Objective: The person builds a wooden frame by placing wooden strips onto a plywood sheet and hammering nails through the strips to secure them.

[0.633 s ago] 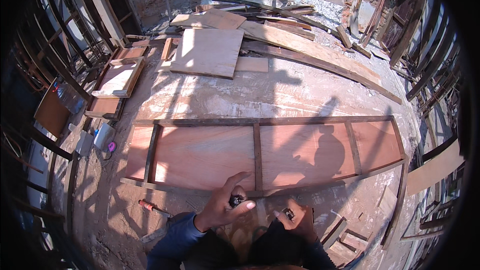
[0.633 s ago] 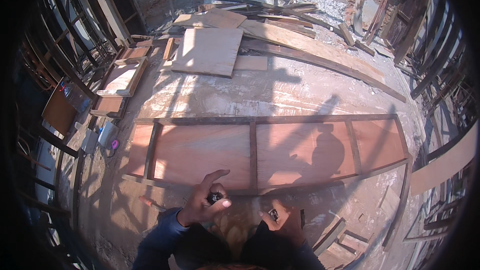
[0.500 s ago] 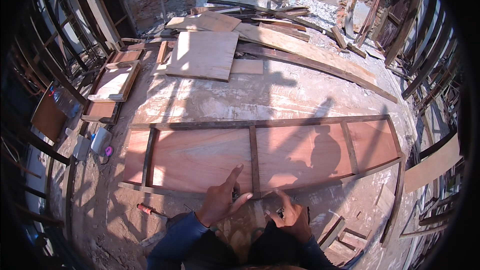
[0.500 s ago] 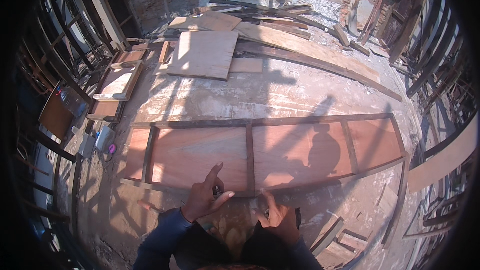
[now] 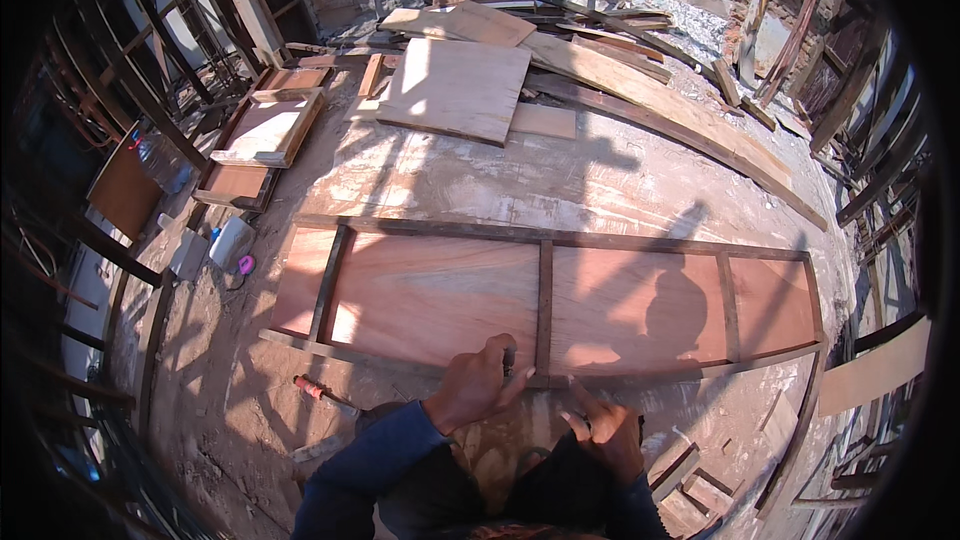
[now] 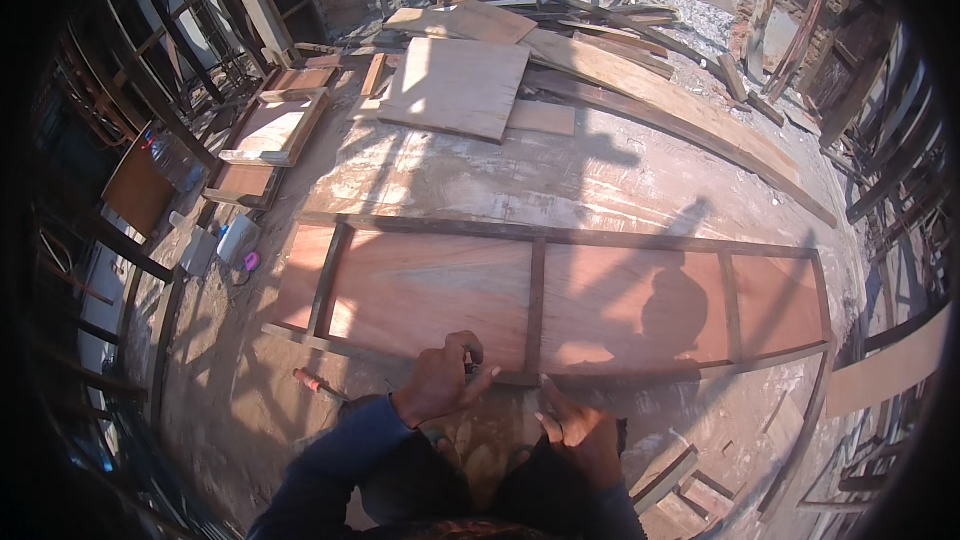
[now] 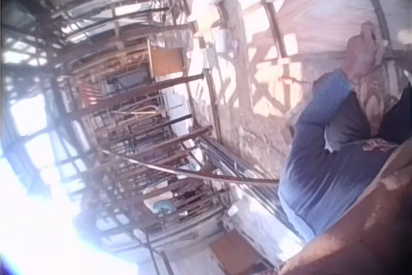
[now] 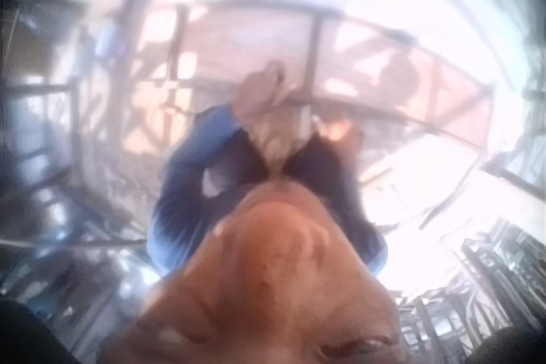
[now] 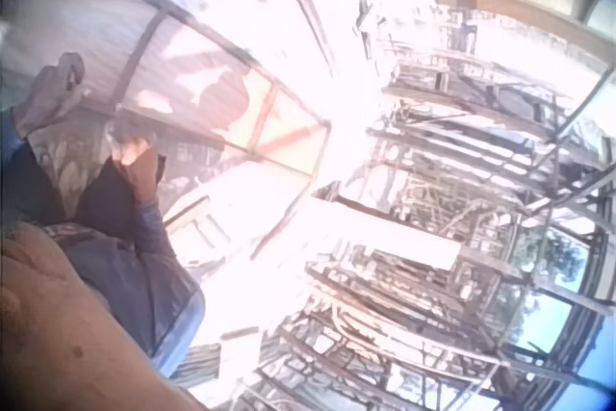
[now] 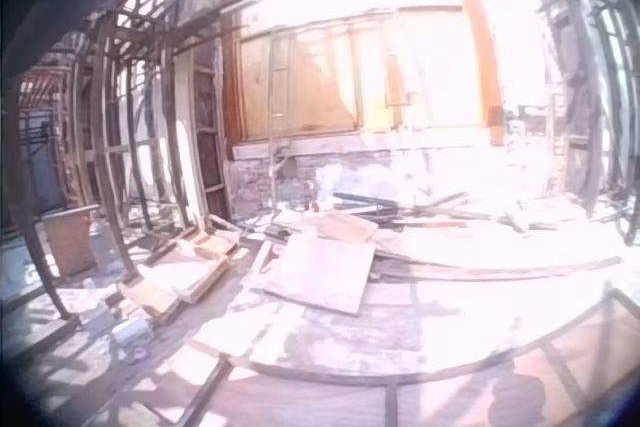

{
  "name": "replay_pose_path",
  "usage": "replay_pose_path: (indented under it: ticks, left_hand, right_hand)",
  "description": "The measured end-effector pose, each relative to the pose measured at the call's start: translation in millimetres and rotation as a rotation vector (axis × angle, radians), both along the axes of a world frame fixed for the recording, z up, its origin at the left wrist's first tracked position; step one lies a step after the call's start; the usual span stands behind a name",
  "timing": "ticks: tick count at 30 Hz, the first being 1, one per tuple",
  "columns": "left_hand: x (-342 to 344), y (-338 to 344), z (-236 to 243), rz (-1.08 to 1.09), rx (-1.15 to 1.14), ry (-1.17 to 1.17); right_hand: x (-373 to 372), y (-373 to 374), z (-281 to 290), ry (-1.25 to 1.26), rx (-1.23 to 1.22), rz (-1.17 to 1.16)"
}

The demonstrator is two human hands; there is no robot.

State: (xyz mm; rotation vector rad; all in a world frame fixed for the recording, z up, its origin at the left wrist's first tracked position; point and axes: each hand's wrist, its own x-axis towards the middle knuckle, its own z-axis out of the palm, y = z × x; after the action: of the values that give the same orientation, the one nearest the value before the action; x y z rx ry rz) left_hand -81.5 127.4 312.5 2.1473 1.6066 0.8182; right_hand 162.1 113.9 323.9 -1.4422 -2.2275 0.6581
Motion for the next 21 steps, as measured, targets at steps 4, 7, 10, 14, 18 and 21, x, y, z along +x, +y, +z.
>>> replay_pose_path:
  ticks: [4, 7, 10, 14, 18, 21]
  left_hand:
    - [10, 8, 19, -0.011, -0.049, -0.057]
    - [14, 10, 13, -0.03, -0.049, -0.046]
    - [5, 5, 13, -0.001, -0.043, -0.058]
    - [12, 12, 11, -0.056, 0.004, 0.015]
    - [10, 13, 6, -0.124, 0.057, 0.063]
    - [10, 13, 7, -0.113, 0.025, 0.035]
  right_hand:
    - [12, 2, -1, -0.089, -0.055, -0.049]
    - [20, 4, -10, -0.043, 0.015, 0.031]
    - [6, 7, -4, -0.048, 0.123, -0.002]
    - [26, 3, -24, -0.095, 0.19, 0.068]
    - [19, 0, -18, -0.123, 0.15, -0.001]
    - [14, -1, -19, -0.066, 0.18, -0.053]
